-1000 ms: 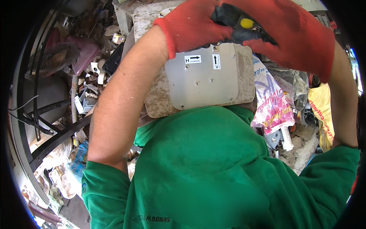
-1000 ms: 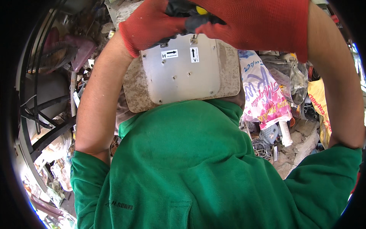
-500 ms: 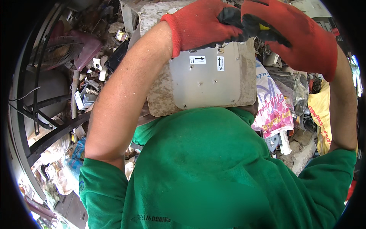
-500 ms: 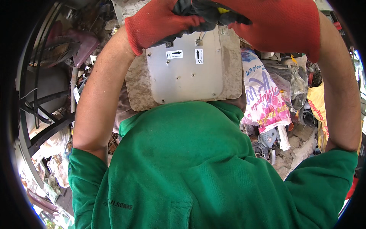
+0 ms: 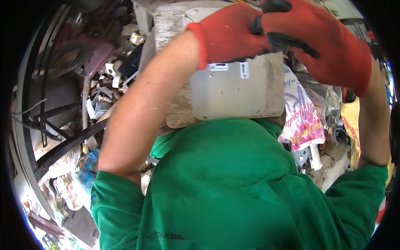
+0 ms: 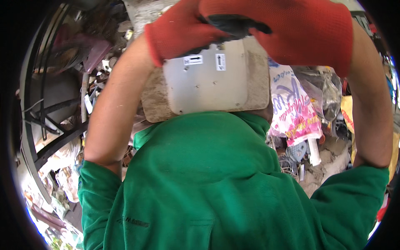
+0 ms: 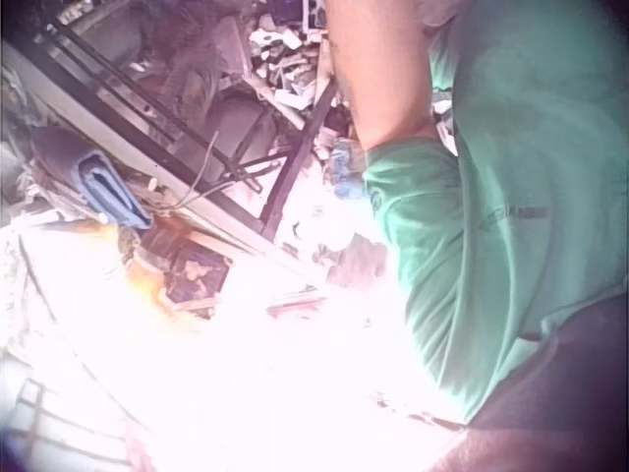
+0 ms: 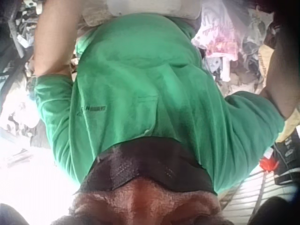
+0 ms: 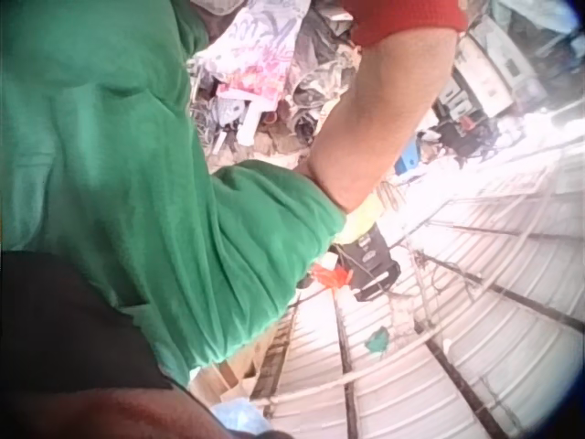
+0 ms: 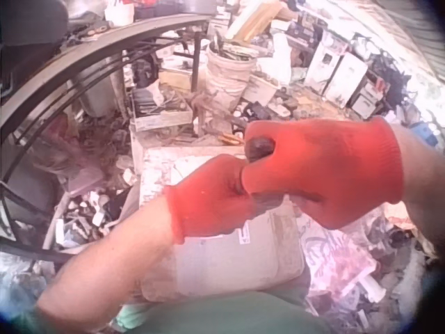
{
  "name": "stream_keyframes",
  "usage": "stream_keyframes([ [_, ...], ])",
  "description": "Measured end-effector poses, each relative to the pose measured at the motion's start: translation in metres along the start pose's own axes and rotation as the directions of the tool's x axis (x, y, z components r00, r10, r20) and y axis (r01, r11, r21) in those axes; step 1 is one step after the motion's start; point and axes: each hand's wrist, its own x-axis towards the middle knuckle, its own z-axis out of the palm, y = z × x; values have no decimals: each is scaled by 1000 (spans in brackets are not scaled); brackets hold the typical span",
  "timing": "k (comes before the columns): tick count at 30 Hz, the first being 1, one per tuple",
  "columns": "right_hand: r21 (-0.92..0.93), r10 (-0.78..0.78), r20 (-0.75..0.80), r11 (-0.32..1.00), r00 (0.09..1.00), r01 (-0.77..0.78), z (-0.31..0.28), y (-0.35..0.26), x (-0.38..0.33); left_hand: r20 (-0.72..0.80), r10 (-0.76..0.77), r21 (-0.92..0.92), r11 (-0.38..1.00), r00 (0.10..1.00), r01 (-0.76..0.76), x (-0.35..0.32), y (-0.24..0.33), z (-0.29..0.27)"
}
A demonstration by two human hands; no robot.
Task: The person uses a screwdriver to remove screws and pliers to disconnect wires from a white electronic device held on their lap.
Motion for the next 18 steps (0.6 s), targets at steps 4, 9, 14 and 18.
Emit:
stream_keyframes([
  [4,-45,-7,-330,999,944,-9,16,3,-6,-304,31,142,990,952,14,6,-6,20],
  [9,8,82,-386,996,919,-86,33,4,-13,-413,93,297,954,906,38,5,-1,46],
  [14,283,37,-257,958,966,39,25,-4,-15,-283,76,191,981,956,-21,-9,-8,51],
  [18,272,137,-331,961,933,-44,28,-16,-14,-301,16,220,974,954,53,-9,-5,47],
])
